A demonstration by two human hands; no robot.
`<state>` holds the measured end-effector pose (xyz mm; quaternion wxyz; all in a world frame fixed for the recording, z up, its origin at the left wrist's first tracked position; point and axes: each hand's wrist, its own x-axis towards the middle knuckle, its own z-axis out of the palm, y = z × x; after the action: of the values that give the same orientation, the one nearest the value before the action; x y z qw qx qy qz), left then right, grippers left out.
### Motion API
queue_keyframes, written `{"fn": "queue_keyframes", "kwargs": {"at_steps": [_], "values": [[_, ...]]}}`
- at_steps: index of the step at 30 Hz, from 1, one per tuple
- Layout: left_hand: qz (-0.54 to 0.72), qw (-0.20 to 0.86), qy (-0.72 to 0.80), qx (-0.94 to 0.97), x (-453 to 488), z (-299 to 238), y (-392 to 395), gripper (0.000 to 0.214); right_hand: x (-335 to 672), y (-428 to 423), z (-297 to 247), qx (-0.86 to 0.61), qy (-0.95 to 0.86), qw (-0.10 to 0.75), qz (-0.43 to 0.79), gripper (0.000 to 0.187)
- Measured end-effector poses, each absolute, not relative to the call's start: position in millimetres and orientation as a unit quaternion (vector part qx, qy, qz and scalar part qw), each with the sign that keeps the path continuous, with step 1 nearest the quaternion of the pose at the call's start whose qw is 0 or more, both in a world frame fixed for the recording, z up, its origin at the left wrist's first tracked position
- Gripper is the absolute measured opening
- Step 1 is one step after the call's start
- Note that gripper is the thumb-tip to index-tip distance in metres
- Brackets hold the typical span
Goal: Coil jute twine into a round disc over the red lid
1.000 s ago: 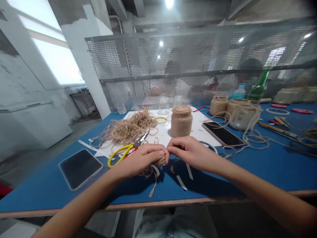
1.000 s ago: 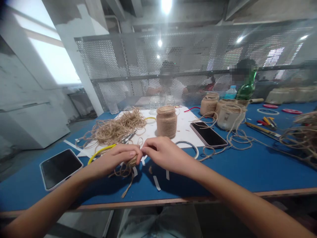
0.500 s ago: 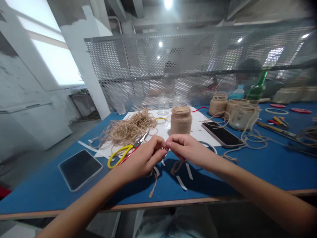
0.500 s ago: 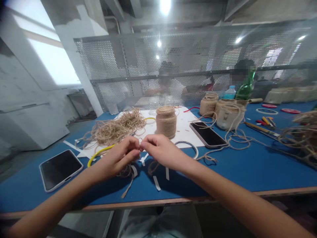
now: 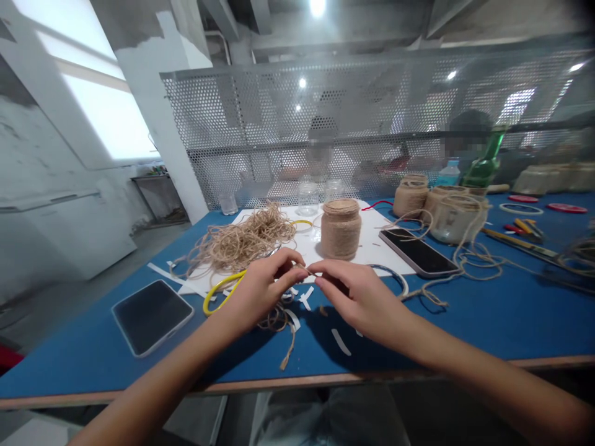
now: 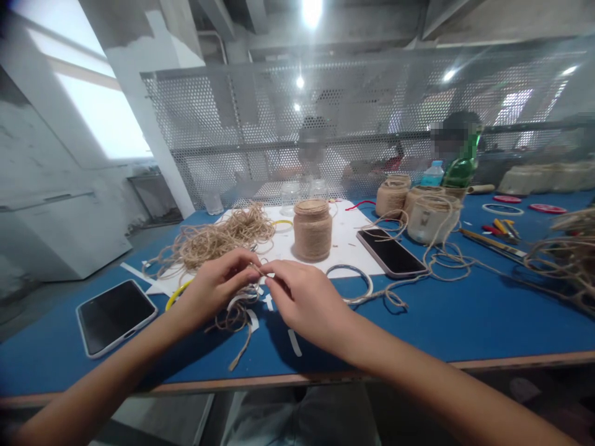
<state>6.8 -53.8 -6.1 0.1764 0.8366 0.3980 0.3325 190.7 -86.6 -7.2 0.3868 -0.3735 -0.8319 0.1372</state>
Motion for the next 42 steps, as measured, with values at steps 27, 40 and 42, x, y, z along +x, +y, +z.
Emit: {"fn": "queue_keyframes", "kwargs": {"at_steps": [27, 40, 42], "values": [[0.4, 0.539, 0.296, 0.68, 10.4, -11.9, -54.7, 0.02, 198.1, -70.8, -10.6, -0.418, -0.819, 0.36, 0.159, 0.021], [0.297, 0.18, 0.301, 0.888, 10.7, -7.6, -58.7, 0.018, 201.1, -55.3, -2.8, -0.414, -0.816, 0.278, 0.292, 0.019], [0.282, 0.141, 0.289, 0.904, 13.3, -10.0, -59.5, 0.018, 203.3, -52.3, -1.9, -0.422, -0.789, 0.261, 0.363, 0.018]]}}
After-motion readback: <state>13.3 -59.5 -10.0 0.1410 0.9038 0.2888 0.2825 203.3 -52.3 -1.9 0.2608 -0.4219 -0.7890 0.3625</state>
